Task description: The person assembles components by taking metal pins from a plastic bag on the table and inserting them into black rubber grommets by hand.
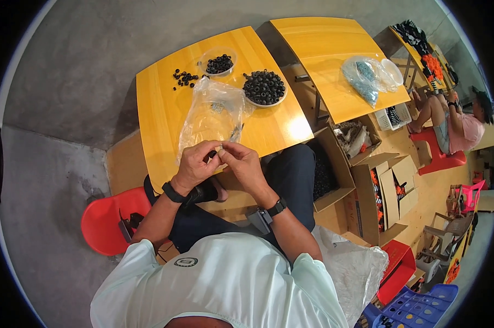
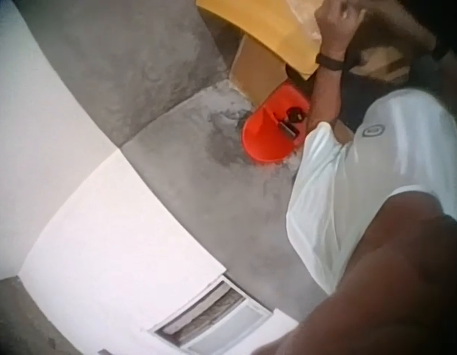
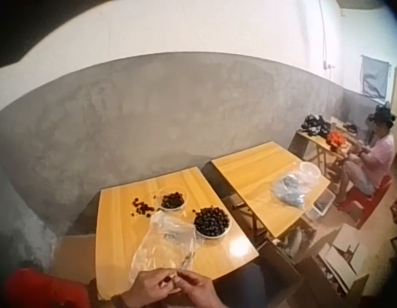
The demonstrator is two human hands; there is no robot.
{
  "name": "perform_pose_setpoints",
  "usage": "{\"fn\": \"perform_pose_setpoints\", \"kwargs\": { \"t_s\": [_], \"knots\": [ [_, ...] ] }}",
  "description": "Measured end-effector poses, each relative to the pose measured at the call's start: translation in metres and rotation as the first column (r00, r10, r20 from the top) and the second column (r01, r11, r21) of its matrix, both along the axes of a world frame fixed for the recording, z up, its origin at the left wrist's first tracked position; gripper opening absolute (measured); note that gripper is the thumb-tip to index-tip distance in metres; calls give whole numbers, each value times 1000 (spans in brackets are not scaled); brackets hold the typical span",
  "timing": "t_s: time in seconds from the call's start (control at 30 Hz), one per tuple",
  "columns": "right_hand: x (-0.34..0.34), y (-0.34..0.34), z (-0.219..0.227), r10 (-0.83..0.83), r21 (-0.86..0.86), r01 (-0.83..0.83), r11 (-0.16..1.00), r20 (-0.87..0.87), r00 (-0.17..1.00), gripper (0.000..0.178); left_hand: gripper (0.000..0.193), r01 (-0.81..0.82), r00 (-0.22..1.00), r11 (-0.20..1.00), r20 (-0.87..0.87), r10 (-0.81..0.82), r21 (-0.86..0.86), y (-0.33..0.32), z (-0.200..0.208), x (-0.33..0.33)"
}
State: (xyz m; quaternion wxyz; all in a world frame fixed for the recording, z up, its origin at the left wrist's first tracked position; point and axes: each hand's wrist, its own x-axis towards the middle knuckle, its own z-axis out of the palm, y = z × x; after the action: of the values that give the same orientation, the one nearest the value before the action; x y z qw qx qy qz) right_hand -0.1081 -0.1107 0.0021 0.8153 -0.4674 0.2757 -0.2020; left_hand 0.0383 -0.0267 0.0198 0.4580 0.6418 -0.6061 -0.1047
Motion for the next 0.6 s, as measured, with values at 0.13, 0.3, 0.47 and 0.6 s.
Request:
{"fn": "perform_pose_setpoints", "kwargs": {
  "t_s": [0.13,0.3,0.47,0.6],
  "knots": [
    [2,-4,-11,13,-41,-16,999,-83,996,28,25,43,993,999,107,-40,-27,2,-7,0],
    [-2,-2,-25,-33,224,43,974,-46,998,29,24,15,992,982,-130,10,189,7,-4,-1],
    [-2,2,-39,-67,467,37,883,48,997,28,24,-17,993,998,113,24,-60,10,-7,-1],
    [6,10,-27,-78,608,-8,794,114,990,26,24,21,952,996,306,6,-84,10,1,-5]
  ]
}}
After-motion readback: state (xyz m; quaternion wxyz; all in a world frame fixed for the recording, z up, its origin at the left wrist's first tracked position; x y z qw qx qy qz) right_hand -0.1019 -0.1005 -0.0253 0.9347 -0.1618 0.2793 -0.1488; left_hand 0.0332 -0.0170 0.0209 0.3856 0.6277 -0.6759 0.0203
